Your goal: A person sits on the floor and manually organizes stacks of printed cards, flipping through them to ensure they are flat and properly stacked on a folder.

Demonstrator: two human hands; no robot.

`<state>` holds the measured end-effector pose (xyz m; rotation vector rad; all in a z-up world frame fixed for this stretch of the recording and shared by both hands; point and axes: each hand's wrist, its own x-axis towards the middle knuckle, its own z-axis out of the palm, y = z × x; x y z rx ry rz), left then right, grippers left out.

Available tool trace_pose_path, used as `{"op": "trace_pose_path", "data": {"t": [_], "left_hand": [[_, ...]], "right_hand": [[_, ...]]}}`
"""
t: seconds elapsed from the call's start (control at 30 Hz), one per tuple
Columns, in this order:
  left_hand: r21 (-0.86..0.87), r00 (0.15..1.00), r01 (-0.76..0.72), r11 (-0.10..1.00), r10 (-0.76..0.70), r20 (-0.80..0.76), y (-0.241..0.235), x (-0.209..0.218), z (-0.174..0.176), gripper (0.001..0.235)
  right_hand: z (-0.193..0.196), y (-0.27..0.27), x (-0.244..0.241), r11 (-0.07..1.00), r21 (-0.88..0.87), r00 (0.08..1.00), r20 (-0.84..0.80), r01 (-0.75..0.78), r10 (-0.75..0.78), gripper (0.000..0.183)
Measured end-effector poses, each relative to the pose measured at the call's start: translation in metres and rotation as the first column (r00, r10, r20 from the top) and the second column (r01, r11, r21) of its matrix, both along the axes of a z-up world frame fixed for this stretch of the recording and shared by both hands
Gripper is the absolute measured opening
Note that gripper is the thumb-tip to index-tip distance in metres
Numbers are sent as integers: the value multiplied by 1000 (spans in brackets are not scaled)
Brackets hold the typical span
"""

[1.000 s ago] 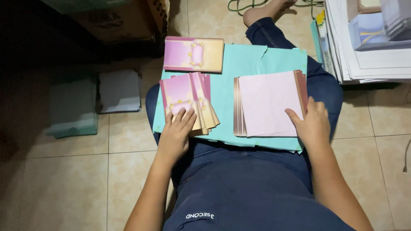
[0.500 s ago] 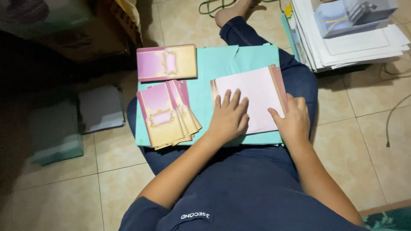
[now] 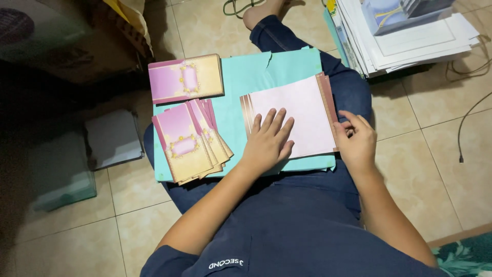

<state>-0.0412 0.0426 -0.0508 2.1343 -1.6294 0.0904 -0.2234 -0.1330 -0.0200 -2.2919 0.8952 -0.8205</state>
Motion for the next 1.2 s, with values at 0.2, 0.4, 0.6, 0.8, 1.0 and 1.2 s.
{"op": "trace_pose_path", "data": {"t": [0.2, 0.4, 0.6, 0.8, 1.0, 1.2], "left_hand": [[-28, 1000, -7, 1000, 7, -21, 0, 0, 3, 59], [-17, 999, 8, 1000, -9, -47, 3, 4, 9, 58], [-53, 984, 38, 998, -47, -171, 1, 15, -7, 37], [-364, 431, -479, 799, -148, -890, 7, 34, 32, 56], [-23, 970, -190, 982, 184, -160, -34, 26, 12, 53], [119, 979, -150, 982, 164, -118, -33, 22, 19, 59]], "right_hand": [[22, 12, 4, 1000, -11, 1000, 9, -17, 18, 21], [21, 20, 19, 956, 137, 962, 128, -260, 243, 26], [6, 34, 53, 800, -86, 804, -55, -594, 592, 60], [-9, 39, 56, 795, -234, 807, -375, -559, 457, 55], [-5, 40, 57, 803, -204, 797, -399, -559, 454, 51], [-6, 27, 72, 784, -180, 740, -506, -594, 444, 56]]}}
